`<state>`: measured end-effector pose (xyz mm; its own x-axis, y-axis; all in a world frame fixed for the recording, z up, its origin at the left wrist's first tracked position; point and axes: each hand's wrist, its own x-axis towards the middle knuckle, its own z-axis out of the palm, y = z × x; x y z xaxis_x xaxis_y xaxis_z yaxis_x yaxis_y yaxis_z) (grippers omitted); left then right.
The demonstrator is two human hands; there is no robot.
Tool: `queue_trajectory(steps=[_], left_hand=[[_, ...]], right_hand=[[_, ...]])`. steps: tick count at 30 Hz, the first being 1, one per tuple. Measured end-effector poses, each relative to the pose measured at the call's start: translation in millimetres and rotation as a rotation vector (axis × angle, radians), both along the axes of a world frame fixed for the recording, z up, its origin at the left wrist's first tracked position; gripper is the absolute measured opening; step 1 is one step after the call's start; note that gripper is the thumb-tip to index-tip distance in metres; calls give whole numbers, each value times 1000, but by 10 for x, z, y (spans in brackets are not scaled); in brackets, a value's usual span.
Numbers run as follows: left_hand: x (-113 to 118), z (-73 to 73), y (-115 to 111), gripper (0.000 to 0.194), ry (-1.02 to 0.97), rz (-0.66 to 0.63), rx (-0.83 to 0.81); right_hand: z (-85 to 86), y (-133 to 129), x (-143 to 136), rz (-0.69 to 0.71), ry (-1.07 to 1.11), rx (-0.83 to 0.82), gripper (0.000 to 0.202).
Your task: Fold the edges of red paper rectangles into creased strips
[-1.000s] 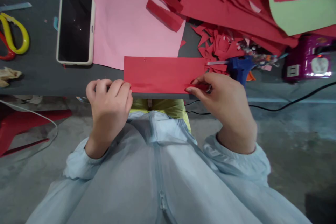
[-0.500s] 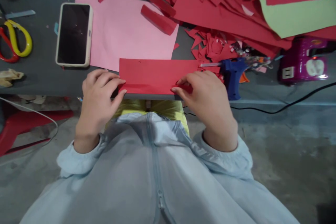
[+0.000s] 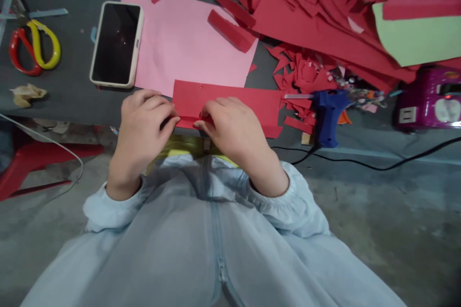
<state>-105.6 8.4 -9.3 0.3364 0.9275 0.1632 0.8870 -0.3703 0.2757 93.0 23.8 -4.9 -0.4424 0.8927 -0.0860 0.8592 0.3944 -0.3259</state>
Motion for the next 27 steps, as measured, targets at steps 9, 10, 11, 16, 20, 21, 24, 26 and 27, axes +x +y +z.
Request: queue_trajectory(steps=[9, 10, 11, 16, 20, 21, 24, 26, 27], left_hand=[[5, -59, -23, 21, -76, -19, -3], [6, -58, -22, 20, -81, -9, -6], [7, -56, -20, 20, -86, -2, -7], [3, -45, -7, 18, -89, -2, -5], [-1, -59, -1, 19, -68, -10, 21], [0, -65, 1, 19, -62, -13, 30], [9, -82, 12, 19, -41, -22, 72], [20, -93, 19, 19, -17, -31, 100], [26, -100, 20, 19, -5, -31, 109]], right_hand=[[-48, 53, -28, 40, 44, -36, 15], [-49, 57, -26, 37, 47, -43, 15], [-49, 62, -24, 32, 50, -50, 16], [-19, 100, -19, 26, 49, -95, 18], [17, 126, -28, 30, 13, -129, 19], [24, 130, -32, 29, -1, -126, 19], [28, 139, -40, 23, -36, -107, 19], [19, 145, -40, 23, -45, -91, 19], [13, 148, -39, 24, -47, -86, 19]])
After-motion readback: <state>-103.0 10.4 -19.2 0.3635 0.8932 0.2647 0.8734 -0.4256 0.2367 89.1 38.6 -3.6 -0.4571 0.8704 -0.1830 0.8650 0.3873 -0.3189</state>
